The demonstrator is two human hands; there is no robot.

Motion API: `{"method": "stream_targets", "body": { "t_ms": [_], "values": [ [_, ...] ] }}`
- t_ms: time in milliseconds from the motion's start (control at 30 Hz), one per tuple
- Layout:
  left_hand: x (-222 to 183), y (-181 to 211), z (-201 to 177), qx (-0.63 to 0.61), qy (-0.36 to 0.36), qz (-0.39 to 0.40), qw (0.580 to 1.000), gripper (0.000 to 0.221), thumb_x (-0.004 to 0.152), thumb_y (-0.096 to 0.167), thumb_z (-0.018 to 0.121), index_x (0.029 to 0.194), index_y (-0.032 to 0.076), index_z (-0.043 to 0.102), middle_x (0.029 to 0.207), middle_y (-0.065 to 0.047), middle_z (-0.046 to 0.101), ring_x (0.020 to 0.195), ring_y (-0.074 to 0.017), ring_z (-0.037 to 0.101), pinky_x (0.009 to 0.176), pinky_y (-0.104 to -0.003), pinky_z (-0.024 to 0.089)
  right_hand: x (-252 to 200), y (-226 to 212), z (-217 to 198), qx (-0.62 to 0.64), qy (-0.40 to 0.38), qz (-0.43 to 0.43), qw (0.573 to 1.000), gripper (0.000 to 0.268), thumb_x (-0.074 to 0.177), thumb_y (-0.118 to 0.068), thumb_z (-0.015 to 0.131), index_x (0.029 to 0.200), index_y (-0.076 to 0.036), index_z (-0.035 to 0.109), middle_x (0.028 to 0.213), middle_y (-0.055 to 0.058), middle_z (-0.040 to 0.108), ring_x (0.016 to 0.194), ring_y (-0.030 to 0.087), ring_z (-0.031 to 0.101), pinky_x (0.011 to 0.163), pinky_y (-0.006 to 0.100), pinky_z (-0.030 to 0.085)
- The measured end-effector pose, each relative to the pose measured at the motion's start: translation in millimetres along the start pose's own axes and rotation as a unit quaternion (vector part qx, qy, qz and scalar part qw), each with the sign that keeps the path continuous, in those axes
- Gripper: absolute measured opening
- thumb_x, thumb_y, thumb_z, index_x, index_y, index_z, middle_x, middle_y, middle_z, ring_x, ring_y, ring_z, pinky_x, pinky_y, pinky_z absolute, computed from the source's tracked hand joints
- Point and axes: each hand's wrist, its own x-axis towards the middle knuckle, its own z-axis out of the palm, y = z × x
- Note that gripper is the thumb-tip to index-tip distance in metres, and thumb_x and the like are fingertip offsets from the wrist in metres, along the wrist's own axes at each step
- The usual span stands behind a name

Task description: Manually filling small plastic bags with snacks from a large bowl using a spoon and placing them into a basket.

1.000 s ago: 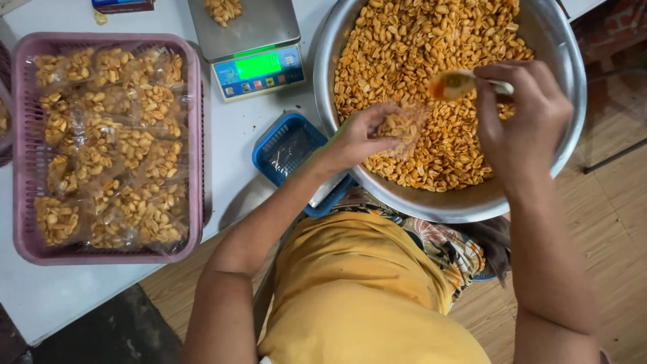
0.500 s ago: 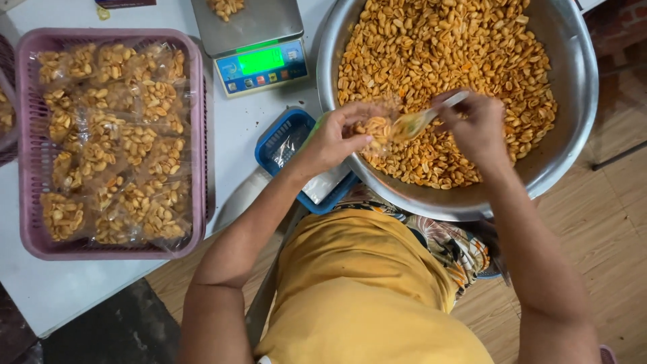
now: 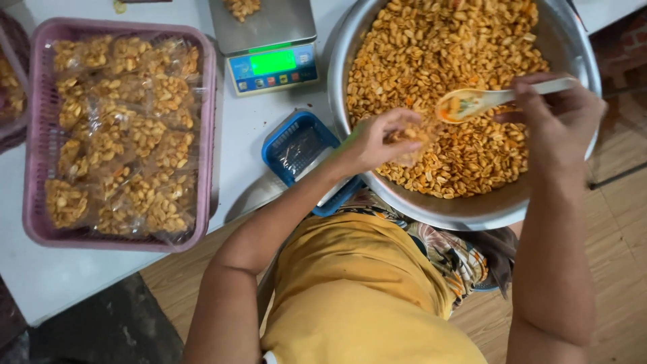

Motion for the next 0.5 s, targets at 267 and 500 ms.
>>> {"method": "stream_targets", "body": {
  "t_ms": [267, 500],
  "values": [
    [69.7, -16.7, -106.5, 0.032, 0.235, 0.102, 0.966, 0.022, 0.094, 0.039, 0.055, 0.093, 0.021, 0.067, 0.089, 0.004, 0.075, 0.083, -0.0126, 0.075, 0.073, -0.027, 0.061, 13.3, 68.4, -23.0, 0.000, 0.026, 0.030, 0.999, 0.004, 0.109, -0.009, 0.069, 0.106, -0.012, 0.071, 0.104, 0.003, 0.072, 0.088, 0.011, 0.073, 0.072, 0.021, 0.069],
    [81.0, -136.1, -197.5, 0.532, 0.383, 0.082, 0.751, 0.024, 0.076, 0.003, 0.072, 0.095, 0.016, 0.079, 0.111, -0.006, 0.067, 0.123, -0.0326, 0.047, 0.101, -0.080, 0.018, 6.2, 75.5, -4.7, -0.095, -0.063, 0.006, 0.993, 0.007, 0.110, 0.000, 0.065, 0.106, -0.003, 0.071, 0.101, 0.011, 0.069, 0.093, 0.021, 0.072, 0.077, 0.031, 0.067]
  ]
}}
